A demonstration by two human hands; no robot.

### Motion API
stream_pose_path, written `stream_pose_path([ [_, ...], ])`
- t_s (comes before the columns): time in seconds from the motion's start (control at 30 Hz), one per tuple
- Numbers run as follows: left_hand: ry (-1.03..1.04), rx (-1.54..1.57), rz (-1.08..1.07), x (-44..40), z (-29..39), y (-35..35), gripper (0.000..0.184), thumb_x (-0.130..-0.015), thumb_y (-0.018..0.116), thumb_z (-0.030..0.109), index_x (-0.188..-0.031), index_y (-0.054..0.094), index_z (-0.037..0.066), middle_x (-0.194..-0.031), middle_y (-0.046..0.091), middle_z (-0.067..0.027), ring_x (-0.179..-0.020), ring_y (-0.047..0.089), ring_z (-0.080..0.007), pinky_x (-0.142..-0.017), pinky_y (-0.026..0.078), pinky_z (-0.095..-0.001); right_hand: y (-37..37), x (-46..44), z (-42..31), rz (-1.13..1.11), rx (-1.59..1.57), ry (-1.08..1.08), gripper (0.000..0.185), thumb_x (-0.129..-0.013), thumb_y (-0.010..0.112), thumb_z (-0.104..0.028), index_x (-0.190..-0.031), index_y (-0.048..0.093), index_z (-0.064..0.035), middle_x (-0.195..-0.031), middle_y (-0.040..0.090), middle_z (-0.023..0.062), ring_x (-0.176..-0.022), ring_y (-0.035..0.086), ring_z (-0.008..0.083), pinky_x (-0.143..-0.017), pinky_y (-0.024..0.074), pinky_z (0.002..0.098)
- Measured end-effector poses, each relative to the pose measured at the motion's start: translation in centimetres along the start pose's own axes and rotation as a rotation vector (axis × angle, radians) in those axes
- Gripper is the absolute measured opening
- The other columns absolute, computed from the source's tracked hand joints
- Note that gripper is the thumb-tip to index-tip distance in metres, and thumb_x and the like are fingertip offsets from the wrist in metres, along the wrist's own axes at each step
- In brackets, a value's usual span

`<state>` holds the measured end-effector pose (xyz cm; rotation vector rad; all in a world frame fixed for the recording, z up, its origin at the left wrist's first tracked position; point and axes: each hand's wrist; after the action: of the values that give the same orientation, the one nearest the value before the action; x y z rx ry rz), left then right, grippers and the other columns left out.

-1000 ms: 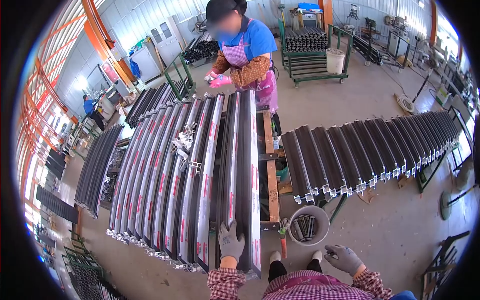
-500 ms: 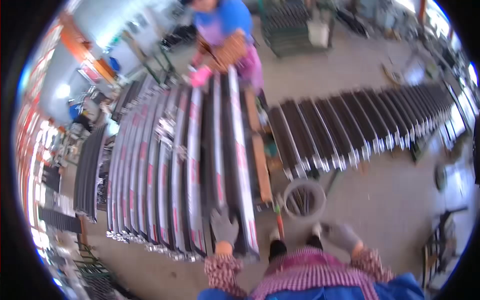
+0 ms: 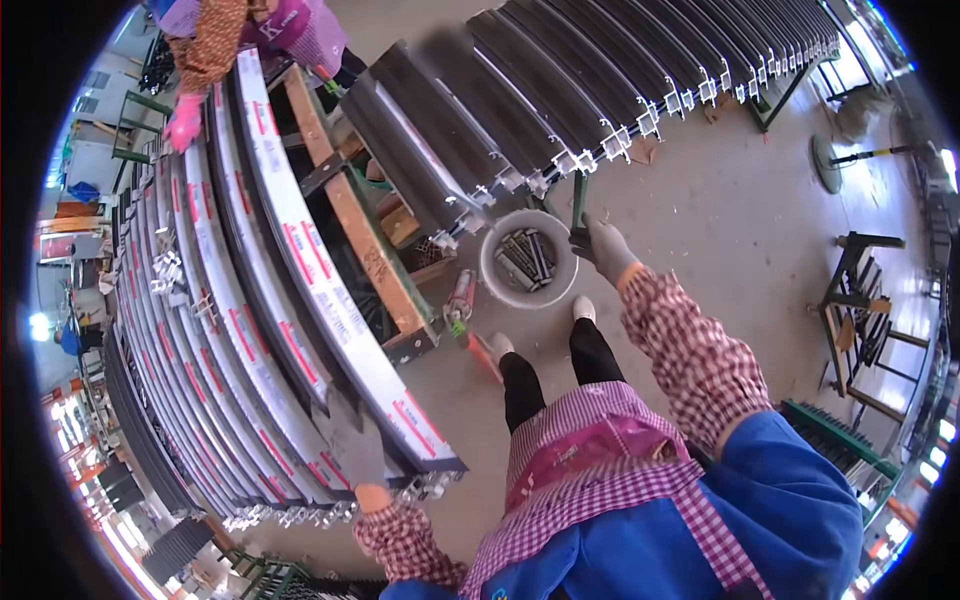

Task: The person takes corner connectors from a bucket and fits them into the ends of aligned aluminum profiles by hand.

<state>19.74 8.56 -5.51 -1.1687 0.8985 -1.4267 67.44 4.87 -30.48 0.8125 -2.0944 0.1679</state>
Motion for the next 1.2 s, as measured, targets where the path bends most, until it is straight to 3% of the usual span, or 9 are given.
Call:
stream_pose_path([
  [0.3,0.067,-0.132,0.037,-0.5,0.0,0.7,0.053,-0.094,0.056,0.0,-0.146,0.048,0.001,-0.15,0.047,-0.0223,-0.144,0.038,-0.0384,-0.12,0.029,-0.0451,1.3,-23.0,2.7,-0.067,-0.24,-0.069,0.025,-0.102,0.057,-0.028,-0.111,0.061,-0.0056,-0.09,0.067,0.0117,-0.079,0.069,0.025,-0.066,0.0603,0.0406],
  [0.5,0.052,-0.008,0.245,-1.1,0.1,-0.1,0.043,-0.095,0.063,0.014,-0.135,0.059,-0.001,-0.143,0.053,-0.0227,-0.139,0.045,-0.0391,-0.114,0.036,-0.0457,-1.4,-18.4,1.8,-0.085,-0.199,0.173,0.02,-0.103,0.054,-0.02,-0.113,0.064,-0.006,-0.097,0.07,0.0095,-0.087,0.071,0.0211,-0.069,0.0602,0.0332],
  [0.73,0.285,0.133,0.36,-5.8,13.0,-2.7,0.04,-0.097,0.062,0.014,-0.133,0.059,-0.003,-0.139,0.057,-0.0186,-0.133,0.052,-0.0326,-0.111,0.04,-0.0425,-8.5,9.0,-1.3,-0.654,-0.373,0.11,0.048,-0.1,0.062,-0.029,-0.137,0.055,0.0009,-0.13,0.064,0.0121,-0.117,0.063,0.0252,-0.099,0.0511,0.0367],
  [0.8,0.455,0.044,0.265,-8.8,16.7,-2.7,0.044,-0.097,0.063,0.014,-0.137,0.055,-0.002,-0.143,0.054,-0.0181,-0.133,0.052,-0.0322,-0.11,0.041,-0.0416,-9.5,9.1,-1.6,-0.743,0.614,-0.785,0.044,-0.1,0.062,-0.03,-0.133,0.057,-0.0015,-0.126,0.065,0.0119,-0.111,0.065,0.0248,-0.092,0.0538,0.0351],
  [0.9,0.551,0.256,0.089,-14.5,21.6,-0.4,0.055,-0.098,0.065,0.026,-0.145,0.049,0.002,-0.15,0.048,-0.0215,-0.14,0.045,-0.0364,-0.118,0.033,-0.0453,-4.3,11.7,-6.5,-0.746,-0.097,0.075,0.035,-0.102,0.06,-0.025,-0.126,0.061,-0.0003,-0.118,0.068,0.0093,-0.1,0.067,0.0224,-0.084,0.055,0.0336],
  [0.97,0.626,0.177,0.07,-19.7,22.7,2.7,0.069,-0.097,0.066,0.038,-0.151,0.041,0.003,-0.154,0.042,-0.0227,-0.142,0.042,-0.0383,-0.119,0.032,-0.0474,-1.6,13.1,-7.9,-0.483,0.514,-0.623,0.029,-0.103,0.057,-0.02,-0.122,0.062,0.0019,-0.104,0.068,0.0032,-0.088,0.065,0.0124,-0.078,0.0525,0.0287],
  [1.0,0.64,0.095,0.076,-22.1,22.8,4.4,0.076,-0.096,0.065,0.045,-0.153,0.037,0.003,-0.156,0.039,-0.0233,-0.143,0.04,-0.0393,-0.119,0.032,-0.0478,0.8,14.7,-8.7,-0.479,0.078,-0.151,0.028,-0.103,0.057,-0.018,-0.121,0.062,0.0022,-0.1,0.068,0.0016,-0.086,0.063,0.0094,-0.076,0.0517,0.0275],
  [1.03,0.659,0.067,0.067,-24.5,23.2,5.7,0.081,-0.095,0.064,0.05,-0.154,0.035,0.003,-0.158,0.036,-0.0241,-0.144,0.038,-0.0408,-0.119,0.032,-0.0467,2.0,14.9,-8.5,-0.454,0.201,-0.183,0.027,-0.101,0.061,-0.017,-0.12,0.062,0.002,-0.099,0.066,-0.0004,-0.087,0.061,0.006,-0.076,0.0509,0.0253],
  [1.2,0.662,0.032,-0.192,-31.9,24.4,9.9,0.099,-0.091,0.061,0.063,-0.161,0.019,0.008,-0.163,0.026,-0.0248,-0.15,0.029,-0.0402,-0.124,0.027,-0.0433,13.0,17.1,-9.2,-0.335,0.902,-1.173,0.043,-0.08,0.074,-0.013,-0.119,0.062,-0.0005,-0.115,0.062,0.0192,-0.098,0.063,0.0376,-0.083,0.0513,0.0414],
])
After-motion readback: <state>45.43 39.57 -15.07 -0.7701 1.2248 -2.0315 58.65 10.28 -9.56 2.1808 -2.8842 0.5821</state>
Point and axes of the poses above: each hand's wrist, its own x-axis away from the middle knuckle, its own y-axis out of the palm, z = x × y
